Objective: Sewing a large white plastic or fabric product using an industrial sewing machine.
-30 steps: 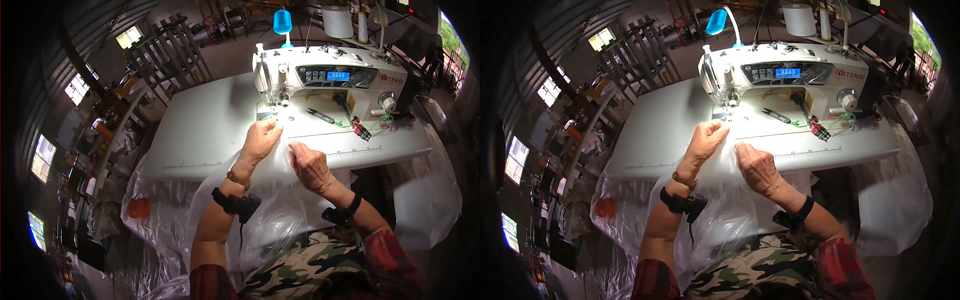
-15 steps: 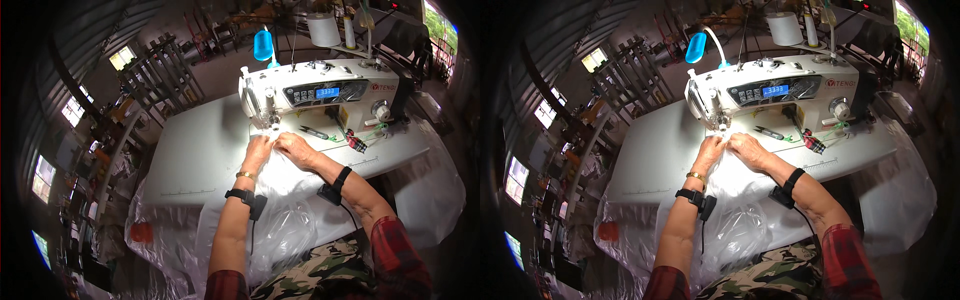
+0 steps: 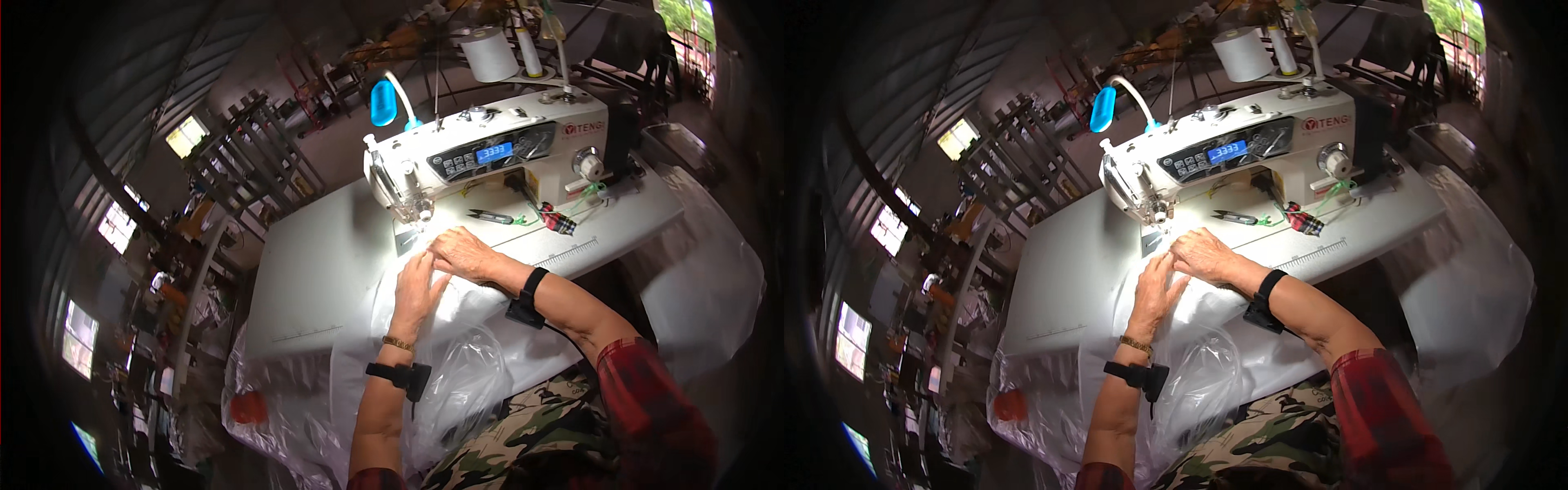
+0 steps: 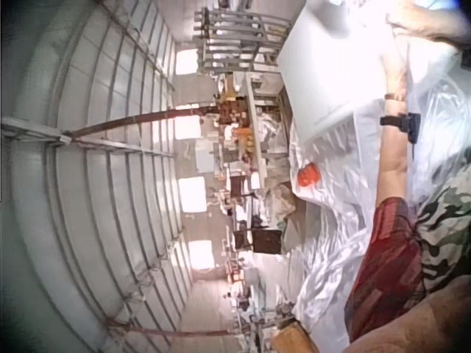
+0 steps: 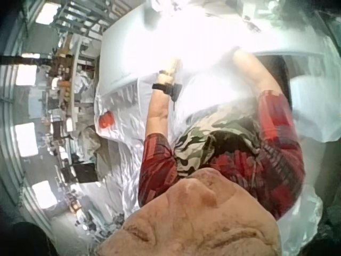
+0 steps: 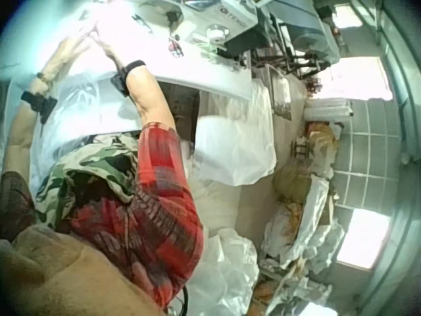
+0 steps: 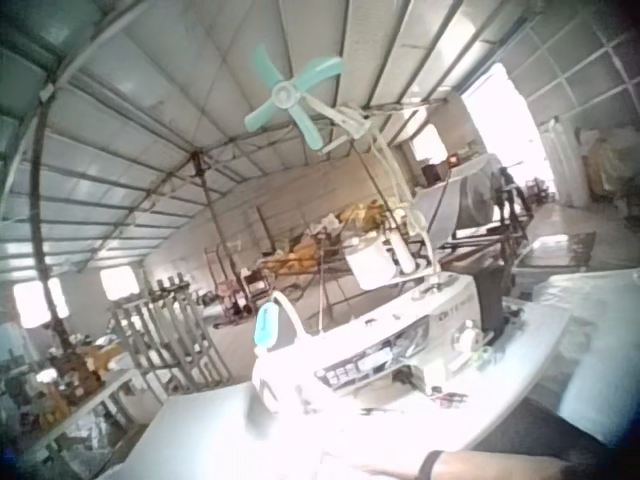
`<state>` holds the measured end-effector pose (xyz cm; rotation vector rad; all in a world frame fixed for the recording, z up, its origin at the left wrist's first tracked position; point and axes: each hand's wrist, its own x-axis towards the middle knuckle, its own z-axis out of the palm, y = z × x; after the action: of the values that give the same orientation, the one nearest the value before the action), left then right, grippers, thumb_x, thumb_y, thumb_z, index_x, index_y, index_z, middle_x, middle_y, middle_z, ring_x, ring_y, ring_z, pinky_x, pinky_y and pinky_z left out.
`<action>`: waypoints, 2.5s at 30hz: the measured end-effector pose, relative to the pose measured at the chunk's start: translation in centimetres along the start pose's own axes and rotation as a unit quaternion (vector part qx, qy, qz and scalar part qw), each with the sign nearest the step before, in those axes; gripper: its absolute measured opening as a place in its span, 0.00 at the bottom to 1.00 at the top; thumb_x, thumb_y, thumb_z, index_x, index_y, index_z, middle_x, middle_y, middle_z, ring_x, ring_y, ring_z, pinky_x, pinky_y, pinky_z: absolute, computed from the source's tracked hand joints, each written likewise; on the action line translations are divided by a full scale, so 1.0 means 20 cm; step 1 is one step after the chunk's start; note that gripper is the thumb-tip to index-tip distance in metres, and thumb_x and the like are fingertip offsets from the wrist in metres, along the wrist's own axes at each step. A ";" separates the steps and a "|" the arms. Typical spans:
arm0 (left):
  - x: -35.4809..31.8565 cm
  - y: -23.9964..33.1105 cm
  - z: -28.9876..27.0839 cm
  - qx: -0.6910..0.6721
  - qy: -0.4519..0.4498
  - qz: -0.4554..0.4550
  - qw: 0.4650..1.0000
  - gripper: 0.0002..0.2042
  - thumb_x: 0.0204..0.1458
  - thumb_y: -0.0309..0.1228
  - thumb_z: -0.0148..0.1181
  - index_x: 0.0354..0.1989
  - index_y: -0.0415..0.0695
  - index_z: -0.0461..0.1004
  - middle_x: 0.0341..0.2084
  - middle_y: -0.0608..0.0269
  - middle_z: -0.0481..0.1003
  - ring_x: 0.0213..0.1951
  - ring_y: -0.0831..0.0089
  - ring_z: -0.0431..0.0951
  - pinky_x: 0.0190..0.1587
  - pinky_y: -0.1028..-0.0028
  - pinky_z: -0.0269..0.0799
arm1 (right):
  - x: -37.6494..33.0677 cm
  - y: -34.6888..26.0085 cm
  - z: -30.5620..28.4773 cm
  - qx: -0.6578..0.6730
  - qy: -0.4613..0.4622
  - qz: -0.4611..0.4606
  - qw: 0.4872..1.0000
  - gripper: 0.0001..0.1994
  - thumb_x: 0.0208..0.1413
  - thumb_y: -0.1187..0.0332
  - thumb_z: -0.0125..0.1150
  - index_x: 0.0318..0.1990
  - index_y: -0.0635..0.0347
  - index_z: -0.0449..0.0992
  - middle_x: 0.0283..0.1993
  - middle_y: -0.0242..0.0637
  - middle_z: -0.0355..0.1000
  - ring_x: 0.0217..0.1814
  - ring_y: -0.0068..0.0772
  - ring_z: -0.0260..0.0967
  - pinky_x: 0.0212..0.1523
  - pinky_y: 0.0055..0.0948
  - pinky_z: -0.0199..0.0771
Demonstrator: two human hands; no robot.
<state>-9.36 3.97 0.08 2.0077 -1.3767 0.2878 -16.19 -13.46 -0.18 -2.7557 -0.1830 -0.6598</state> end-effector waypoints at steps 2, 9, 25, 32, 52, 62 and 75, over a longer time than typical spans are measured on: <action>-0.01 -0.02 0.00 0.070 -0.003 0.076 0.995 0.26 0.50 0.40 0.64 0.54 0.38 0.69 0.49 0.51 0.72 0.52 0.53 0.71 0.56 0.59 0.65 | 0.00 0.00 0.00 0.007 0.017 -0.002 1.000 0.20 0.58 0.56 0.58 0.51 0.59 0.75 0.48 0.40 0.73 0.54 0.39 0.67 0.58 0.39 0.60; 0.04 -0.07 -0.04 0.072 -0.066 0.057 0.994 0.28 0.50 0.43 0.64 0.56 0.39 0.69 0.50 0.49 0.70 0.54 0.51 0.69 0.57 0.58 0.64 | 0.01 0.01 -0.01 0.012 -0.062 0.019 0.998 0.25 0.60 0.50 0.53 0.55 0.60 0.73 0.52 0.42 0.70 0.60 0.40 0.62 0.62 0.43 0.55; 0.11 -0.14 -0.06 0.074 -0.114 0.014 0.991 0.27 0.52 0.43 0.63 0.56 0.37 0.70 0.55 0.43 0.68 0.58 0.48 0.68 0.61 0.59 0.64 | 0.03 0.02 0.01 -0.016 0.005 0.002 1.000 0.21 0.58 0.53 0.56 0.43 0.66 0.75 0.48 0.44 0.68 0.55 0.41 0.63 0.59 0.40 0.58; 0.16 -0.17 -0.05 0.056 -0.101 0.015 0.993 0.22 0.53 0.43 0.63 0.49 0.38 0.73 0.49 0.48 0.72 0.52 0.51 0.70 0.55 0.57 0.66 | 0.04 0.03 0.01 -0.018 0.011 0.033 0.999 0.18 0.57 0.57 0.58 0.43 0.65 0.75 0.42 0.43 0.70 0.51 0.42 0.65 0.55 0.40 0.61; -1.41 0.54 -0.52 0.136 -0.103 -0.262 0.950 0.15 0.54 0.31 0.63 0.44 0.35 0.69 0.37 0.51 0.76 0.40 0.56 0.76 0.47 0.62 0.72 | -0.75 -0.52 0.07 0.624 -0.015 0.352 0.698 0.15 0.61 0.59 0.62 0.46 0.61 0.75 0.38 0.32 0.76 0.41 0.27 0.73 0.45 0.30 0.74; -1.37 0.31 -1.04 0.122 0.219 -0.248 0.936 0.08 0.60 0.28 0.57 0.31 0.36 0.71 0.21 0.60 0.69 0.25 0.69 0.66 0.30 0.70 0.65 | -0.69 -0.79 -0.09 0.848 -0.309 0.145 0.405 0.11 0.58 0.64 0.66 0.41 0.62 0.76 0.31 0.29 0.71 0.31 0.24 0.70 0.41 0.31 0.76; -0.98 0.00 -0.99 0.400 -0.105 -0.066 0.908 0.07 0.51 0.28 0.62 0.32 0.37 0.73 0.34 0.50 0.77 0.38 0.51 0.78 0.39 0.60 0.72 | -0.77 -0.82 -0.02 0.738 -0.358 0.140 0.554 0.10 0.61 0.64 0.62 0.35 0.63 0.76 0.26 0.27 0.70 0.27 0.17 0.68 0.34 0.22 0.74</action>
<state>-13.89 31.15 4.49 2.8614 -1.3645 0.6767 -33.15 1.16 -2.62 -1.0977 -0.2676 0.6087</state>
